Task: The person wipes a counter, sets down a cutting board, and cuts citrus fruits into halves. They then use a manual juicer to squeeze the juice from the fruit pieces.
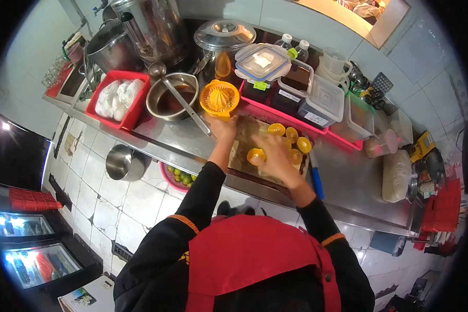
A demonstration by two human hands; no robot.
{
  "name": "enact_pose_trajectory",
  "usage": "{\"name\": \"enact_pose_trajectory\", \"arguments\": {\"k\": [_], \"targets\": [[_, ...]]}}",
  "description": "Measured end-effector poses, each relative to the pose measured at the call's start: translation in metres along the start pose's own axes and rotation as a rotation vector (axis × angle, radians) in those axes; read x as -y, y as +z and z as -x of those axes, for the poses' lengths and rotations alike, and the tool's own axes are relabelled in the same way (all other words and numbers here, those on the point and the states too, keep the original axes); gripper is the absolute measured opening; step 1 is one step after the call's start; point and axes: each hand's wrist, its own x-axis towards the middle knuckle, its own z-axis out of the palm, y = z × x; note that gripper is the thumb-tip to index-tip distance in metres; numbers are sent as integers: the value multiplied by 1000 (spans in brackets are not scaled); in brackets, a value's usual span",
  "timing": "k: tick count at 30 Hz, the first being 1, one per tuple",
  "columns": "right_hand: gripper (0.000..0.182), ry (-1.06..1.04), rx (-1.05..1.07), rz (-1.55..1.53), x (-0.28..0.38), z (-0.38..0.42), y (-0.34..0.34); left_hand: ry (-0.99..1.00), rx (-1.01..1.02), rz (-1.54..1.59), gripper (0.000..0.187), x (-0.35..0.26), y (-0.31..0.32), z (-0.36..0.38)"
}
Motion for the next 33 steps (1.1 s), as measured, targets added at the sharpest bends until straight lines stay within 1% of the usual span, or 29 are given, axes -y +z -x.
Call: {"name": "enact_pose_trajectory", "arguments": {"k": [1,2,3,5,6,8,9,10,11,12,13,14,15,16,17,18,20,21,22,23,24,25,26,27,28,29,30,32,33], "targets": [[53,1,-1,1,7,1,11,160,58,77,86,14,3,-8],[49,-5,95,169,10,4,25,319,114,154,71,25,8,-15],[46,-14,190,337,10,4,33,320,110,156,71,38,17,-21],[44,29,252,270,5,-2,35,-146,356,380,46,54,26,-34],[42,76,318,200,2,-4,36,-148,343,381,46,50,21,-31],[41,3,277,129,-14,-6,30,-119,363,632,42,21,-2,-8],[41,94,248,-61,-21,-9,25,-209,384,460,43,-2,-20,4],[43,186,215,-249,-24,-15,18,-212,371,463,43,15,-12,7],[45,279,157,-382,-27,-18,11,-91,329,391,44,33,-2,10],[45,273,166,-381,-28,-24,4,29,289,317,44,48,2,15],[45,445,101,-553,-28,-33,-3,28,352,302,46,21,-21,31],[44,621,31,-723,-27,-41,-10,25,349,303,46,10,-36,40],[44,622,34,-722,-21,-48,-16,-67,486,346,42,3,-48,47],[44,631,-87,-778,-13,-55,-22,-160,624,389,39,3,-55,52],[44,640,-211,-833,-8,-62,-24,-122,703,350,41,22,-53,49],[44,647,-214,-831,-8,-69,-18,-125,710,350,41,24,-61,51],[44,569,-491,-923,-12,-84,-1,130,775,70,44,18,-80,54],[51,578,-440,-865,-16,-88,6,129,781,72,44,12,-87,53],[51,583,-442,-862,-23,-87,16,137,819,-15,50,5,-94,52],[55,462,-396,-785,-29,-86,27,145,855,-101,56,3,-97,50],[59,339,-348,-705,-27,-85,30,146,856,-96,56,7,-93,48],[61,283,-304,-494,-28,-82,29,235,779,-153,70,13,-88,46],[61,282,-299,-488,-29,-80,27,321,699,-210,84,19,-84,45],[58,182,-197,-372,-28,-78,20,317,697,-204,84,17,-85,45],[54,81,-94,-255,-21,-78,11,314,692,-195,96,12,-86,44],[50,37,-82,-201,-12,-76,3,312,689,-187,108,10,-88,42],[50,37,-79,-197,-11,-78,1,310,689,-181,108,12,-86,40],[46,-189,10,2,-11,-80,-3,366,699,-185,116,18,-82,38],[46,-185,11,6,-6,-81,-5,366,703,-181,116,17,-83,38]]}}
